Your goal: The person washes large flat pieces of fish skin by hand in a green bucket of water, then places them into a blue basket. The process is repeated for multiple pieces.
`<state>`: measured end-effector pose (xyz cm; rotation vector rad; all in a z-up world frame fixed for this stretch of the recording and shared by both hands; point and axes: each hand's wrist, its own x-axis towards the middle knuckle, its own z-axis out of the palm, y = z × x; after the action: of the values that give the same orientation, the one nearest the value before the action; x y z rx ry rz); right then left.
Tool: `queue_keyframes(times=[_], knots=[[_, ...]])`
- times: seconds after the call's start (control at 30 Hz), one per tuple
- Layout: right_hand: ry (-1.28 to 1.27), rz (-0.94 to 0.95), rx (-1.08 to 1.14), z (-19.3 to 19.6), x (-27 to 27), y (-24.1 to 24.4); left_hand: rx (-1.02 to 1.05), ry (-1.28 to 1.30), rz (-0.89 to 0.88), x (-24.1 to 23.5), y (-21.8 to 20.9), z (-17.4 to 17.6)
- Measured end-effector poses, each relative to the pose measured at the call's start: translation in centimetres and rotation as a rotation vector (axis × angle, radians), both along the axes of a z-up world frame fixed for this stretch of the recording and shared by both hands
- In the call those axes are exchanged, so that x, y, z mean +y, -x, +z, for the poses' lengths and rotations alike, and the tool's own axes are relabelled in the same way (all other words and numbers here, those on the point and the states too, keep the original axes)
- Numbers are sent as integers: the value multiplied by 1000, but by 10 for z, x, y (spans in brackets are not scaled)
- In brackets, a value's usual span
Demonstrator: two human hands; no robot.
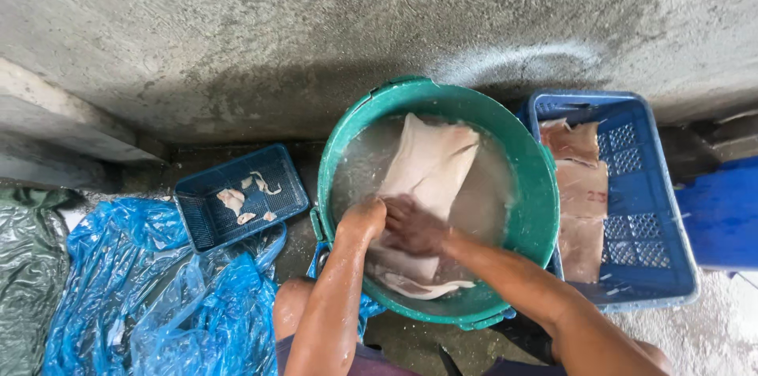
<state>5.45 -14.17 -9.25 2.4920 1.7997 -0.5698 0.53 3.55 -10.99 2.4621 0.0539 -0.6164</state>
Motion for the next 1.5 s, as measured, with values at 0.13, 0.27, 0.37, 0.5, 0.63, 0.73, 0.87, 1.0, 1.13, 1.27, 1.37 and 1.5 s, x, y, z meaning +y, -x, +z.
queue_keyframes(times=[0.13, 0.27, 0.37, 0.5, 0.63, 0.73, 0.87, 1.0, 1.13, 1.27, 1.37, 1.5], knots=[[201, -83, -54, 27, 7, -9, -82, 10, 48, 9, 1, -7], [393, -423, -88, 59, -1, 4, 65, 35, 6, 6, -6, -4], [118, -300, 122, 68, -1, 14, 35, 22, 13, 9, -5, 2], [238, -423, 244, 57, -13, 6, 43, 82, 38, 12, 1, 11], [-39, -552, 334, 43, -36, -20, -76, 80, 9, 12, 0, 38], [-239, -544, 451, 40, -43, -16, 25, 159, -14, 6, 2, 68], [-241, -619, 599, 57, -31, 19, -235, 733, 67, -4, -3, 101], [-8, -882, 607, 88, -31, 16, -216, 1330, 383, 5, -15, 118], [-678, -1190, 1144, 103, -67, -45, -251, 984, 360, 24, -9, 108], [-348, -1235, 432, 92, -91, -107, -11, 184, 79, 14, 1, 77], [-108, -1027, -74, 62, -73, -97, -227, -30, -38, 7, 2, 48], [64, -721, -8, 22, -25, -43, -109, -44, 48, 7, -2, 39]])
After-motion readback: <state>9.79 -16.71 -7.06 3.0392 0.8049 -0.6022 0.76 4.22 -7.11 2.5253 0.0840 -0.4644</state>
